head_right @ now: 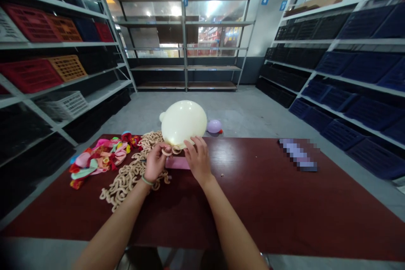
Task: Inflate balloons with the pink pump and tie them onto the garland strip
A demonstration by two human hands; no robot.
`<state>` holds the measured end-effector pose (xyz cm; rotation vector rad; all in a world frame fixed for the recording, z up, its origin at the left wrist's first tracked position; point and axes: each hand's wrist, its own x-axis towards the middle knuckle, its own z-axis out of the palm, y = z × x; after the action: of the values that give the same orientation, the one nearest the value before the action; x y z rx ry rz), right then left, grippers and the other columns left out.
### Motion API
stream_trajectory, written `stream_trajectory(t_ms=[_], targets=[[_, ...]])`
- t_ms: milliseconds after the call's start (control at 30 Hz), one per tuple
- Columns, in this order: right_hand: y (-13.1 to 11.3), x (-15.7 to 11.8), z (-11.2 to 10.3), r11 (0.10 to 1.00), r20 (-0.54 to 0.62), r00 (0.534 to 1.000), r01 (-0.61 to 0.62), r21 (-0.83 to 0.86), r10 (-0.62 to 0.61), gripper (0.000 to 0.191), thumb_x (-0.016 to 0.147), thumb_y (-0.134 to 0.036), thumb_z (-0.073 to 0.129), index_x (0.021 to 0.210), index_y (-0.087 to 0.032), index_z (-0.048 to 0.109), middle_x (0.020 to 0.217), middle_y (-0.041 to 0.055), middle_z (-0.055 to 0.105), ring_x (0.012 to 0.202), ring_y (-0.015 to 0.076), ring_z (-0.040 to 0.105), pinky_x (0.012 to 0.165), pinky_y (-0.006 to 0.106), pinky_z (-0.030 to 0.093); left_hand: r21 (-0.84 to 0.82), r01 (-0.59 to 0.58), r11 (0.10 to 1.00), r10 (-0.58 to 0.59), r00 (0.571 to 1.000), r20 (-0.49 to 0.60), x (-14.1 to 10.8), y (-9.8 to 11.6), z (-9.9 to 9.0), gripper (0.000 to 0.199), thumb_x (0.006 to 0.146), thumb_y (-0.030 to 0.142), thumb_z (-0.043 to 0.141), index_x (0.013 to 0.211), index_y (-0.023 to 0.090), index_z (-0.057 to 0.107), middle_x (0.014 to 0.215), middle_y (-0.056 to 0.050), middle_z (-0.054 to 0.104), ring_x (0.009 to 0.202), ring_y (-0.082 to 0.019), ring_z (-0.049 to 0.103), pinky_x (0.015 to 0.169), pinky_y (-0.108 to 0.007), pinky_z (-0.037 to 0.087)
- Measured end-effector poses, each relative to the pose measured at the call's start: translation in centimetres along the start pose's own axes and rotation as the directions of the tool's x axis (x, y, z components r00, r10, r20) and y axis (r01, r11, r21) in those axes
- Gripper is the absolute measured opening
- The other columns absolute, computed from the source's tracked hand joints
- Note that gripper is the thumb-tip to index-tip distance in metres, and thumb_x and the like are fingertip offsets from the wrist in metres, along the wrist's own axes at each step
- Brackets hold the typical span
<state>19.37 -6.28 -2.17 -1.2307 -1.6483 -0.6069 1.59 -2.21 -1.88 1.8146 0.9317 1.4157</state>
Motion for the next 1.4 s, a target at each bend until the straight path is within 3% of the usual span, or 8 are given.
stream_trajectory(t_ms=[267,400,500,600,700,933,1200,1400], targets=[[0.6,1.6,-0.9,0.998,-0.028,0.999,-0.046,-0.031,0.045,0.028,0.093,-0.022,0.053,0.12,-0.024,0.061,0.118,0.0113,0.057,0.119,0.0241,0.051,0.101,0.045,0.046,-0.032,-0.016,0.999,0.017,0.999,0.034,1.0,2.5,0.6,0.021,0.093,0.039,0.054,0.091,0.019,0.059,0.073,-0.001,0.064,0.062,-0.013,0.061,0.064,-0.025,0.049],[1.6,3.9,-1.4,0.999,-0.044,0.998,-0.038,-0.039,0.036,0.026,0.094,-0.023,0.052,0.117,-0.023,0.064,0.116,0.0116,0.059,0.116,0.0239,0.053,0.101,0.044,0.045,-0.05,-0.024,0.998,0.027,0.998,0.052,3.1,3.5,1.8,0.02,0.093,0.038,0.054,0.092,0.019,0.06,0.073,-0.001,0.064,0.06,-0.013,0.06,0.061,-0.025,0.048],[2.9,5.8,-1.5,0.999,0.013,0.999,-0.042,-0.033,0.042,0.029,0.094,-0.02,0.048,0.118,-0.023,0.064,0.12,0.0113,0.06,0.12,0.0241,0.052,0.103,0.044,0.044,-0.155,-0.023,0.988,0.043,0.991,0.127,5.6,3.1,3.2,0.021,0.091,0.035,0.056,0.103,0.018,0.06,0.089,-0.005,0.068,0.074,-0.014,0.064,0.072,-0.027,0.052],[4.2,7.0,-1.3,0.995,0.126,0.987,-0.095,-0.025,0.097,0.04,0.093,-0.015,0.043,0.129,-0.021,0.058,0.134,0.0135,0.054,0.132,0.0254,0.044,0.107,0.049,0.041,-0.198,0.024,0.98,0.026,0.969,0.246,7.7,2.0,4.2,0.063,0.079,0.027,0.07,0.137,0.021,0.045,0.133,-0.015,0.056,0.108,-0.021,0.063,0.09,-0.034,0.051],[5.0,7.0,-1.4,0.987,0.149,0.976,-0.158,-0.008,0.157,0.043,0.092,-0.014,0.039,0.132,-0.018,0.056,0.137,0.0155,0.052,0.132,0.0248,0.044,0.107,0.049,0.042,-0.138,0.11,0.984,-0.071,0.963,0.261,8.2,0.9,4.0,0.086,0.076,0.024,0.072,0.151,0.025,0.029,0.151,-0.02,0.037,0.125,-0.028,0.055,0.097,-0.041,0.049],[4.0,5.5,-1.1,0.985,0.182,0.969,-0.173,0.028,0.165,0.035,0.092,-0.016,0.041,0.12,-0.017,0.062,0.127,0.0146,0.058,0.121,0.0251,0.053,0.101,0.047,0.047,-0.112,0.127,0.986,-0.117,0.989,0.087,6.3,0.4,0.9,0.037,0.09,0.034,0.057,0.121,0.016,0.06,0.116,-0.014,0.067,0.107,-0.023,0.066,0.096,-0.041,0.049],[-0.3,5.3,1.4,0.963,0.325,0.943,-0.145,0.226,0.066,0.029,0.092,-0.018,0.044,0.114,-0.021,0.064,0.11,0.0087,0.067,0.104,0.0218,0.061,0.091,0.038,0.05,-0.006,0.128,0.992,-0.128,0.986,-0.111,3.3,-0.1,-4.6,0.033,0.093,0.04,0.051,0.111,0.017,0.066,0.085,-0.006,0.07,0.08,-0.017,0.067,0.076,-0.031,0.054],[-5.2,4.7,5.9,0.851,0.493,0.869,-0.289,0.439,0.04,0.021,0.094,-0.025,0.047,0.105,-0.022,0.064,0.101,0.0051,0.069,0.09,0.018,0.065,0.083,0.033,0.051,0.072,0.197,0.978,-0.173,0.952,-0.251,0.5,-1.3,-11.0,0.033,0.092,0.041,0.052,0.109,0.016,0.068,0.078,-0.004,0.069,0.07,-0.016,0.065,0.069,-0.028,0.053]])
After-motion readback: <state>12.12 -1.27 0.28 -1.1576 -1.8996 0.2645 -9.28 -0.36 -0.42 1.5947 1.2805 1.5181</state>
